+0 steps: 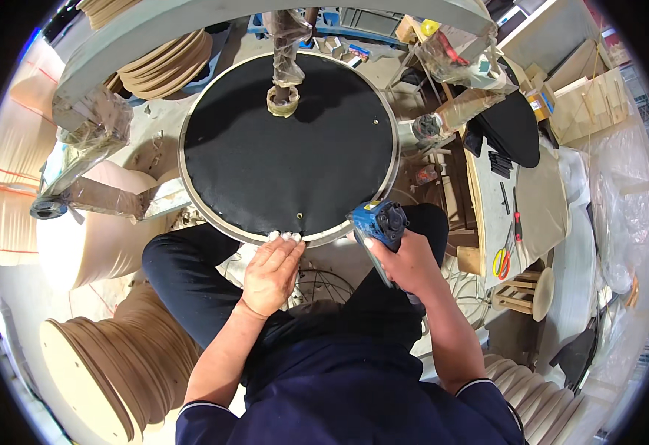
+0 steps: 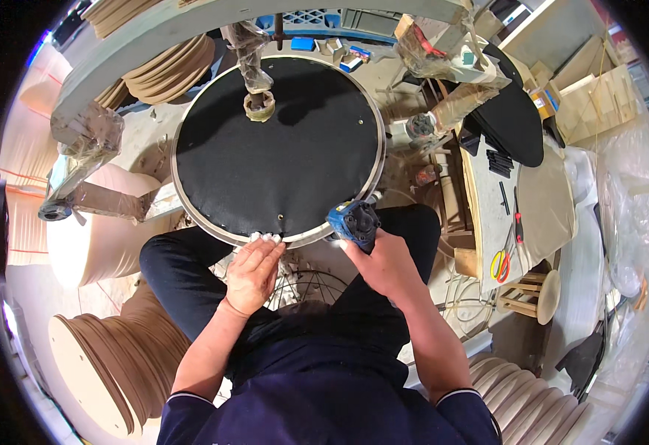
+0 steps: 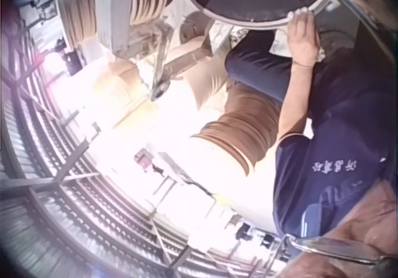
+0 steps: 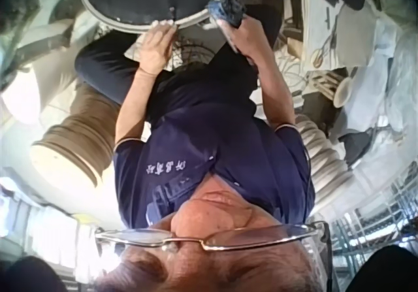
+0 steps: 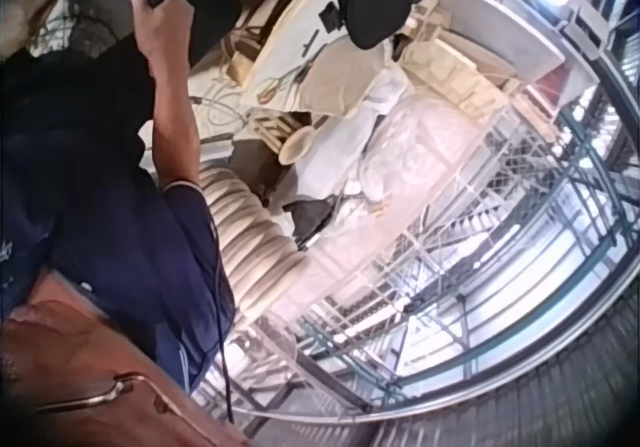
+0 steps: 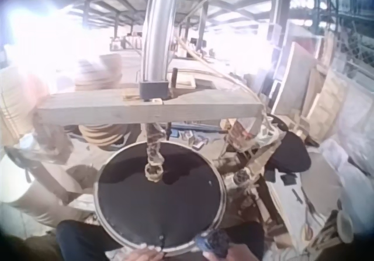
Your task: Upholster a circular wooden board by stretching fabric over it and securing it with a pneumatic stapler.
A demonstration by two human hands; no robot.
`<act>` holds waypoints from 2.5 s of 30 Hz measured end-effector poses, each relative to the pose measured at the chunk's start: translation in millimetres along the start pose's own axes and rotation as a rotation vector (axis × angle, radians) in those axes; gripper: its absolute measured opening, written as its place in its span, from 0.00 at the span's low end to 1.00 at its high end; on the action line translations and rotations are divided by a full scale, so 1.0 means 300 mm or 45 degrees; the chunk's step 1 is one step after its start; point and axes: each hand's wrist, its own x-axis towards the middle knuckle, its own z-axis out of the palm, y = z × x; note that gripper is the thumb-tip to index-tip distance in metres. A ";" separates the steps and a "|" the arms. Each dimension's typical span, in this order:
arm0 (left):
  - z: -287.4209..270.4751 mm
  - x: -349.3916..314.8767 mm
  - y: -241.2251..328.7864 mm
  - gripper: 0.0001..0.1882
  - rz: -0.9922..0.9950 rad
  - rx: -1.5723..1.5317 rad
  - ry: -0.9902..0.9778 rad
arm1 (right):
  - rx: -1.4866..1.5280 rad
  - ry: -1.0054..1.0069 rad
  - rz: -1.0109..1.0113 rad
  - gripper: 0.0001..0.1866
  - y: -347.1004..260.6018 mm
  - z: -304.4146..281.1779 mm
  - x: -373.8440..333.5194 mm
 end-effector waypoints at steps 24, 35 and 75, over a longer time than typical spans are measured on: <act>0.078 0.037 0.080 0.20 0.042 -0.160 -0.080 | 0.425 0.336 0.094 0.19 0.135 -0.281 -0.065; 0.095 0.028 0.066 0.20 0.051 -0.048 -0.153 | 1.026 0.883 0.283 0.18 0.702 -0.610 -0.080; 0.073 0.044 0.097 0.21 0.026 -0.035 -0.132 | -0.828 1.060 -0.281 0.31 0.841 -0.582 -0.042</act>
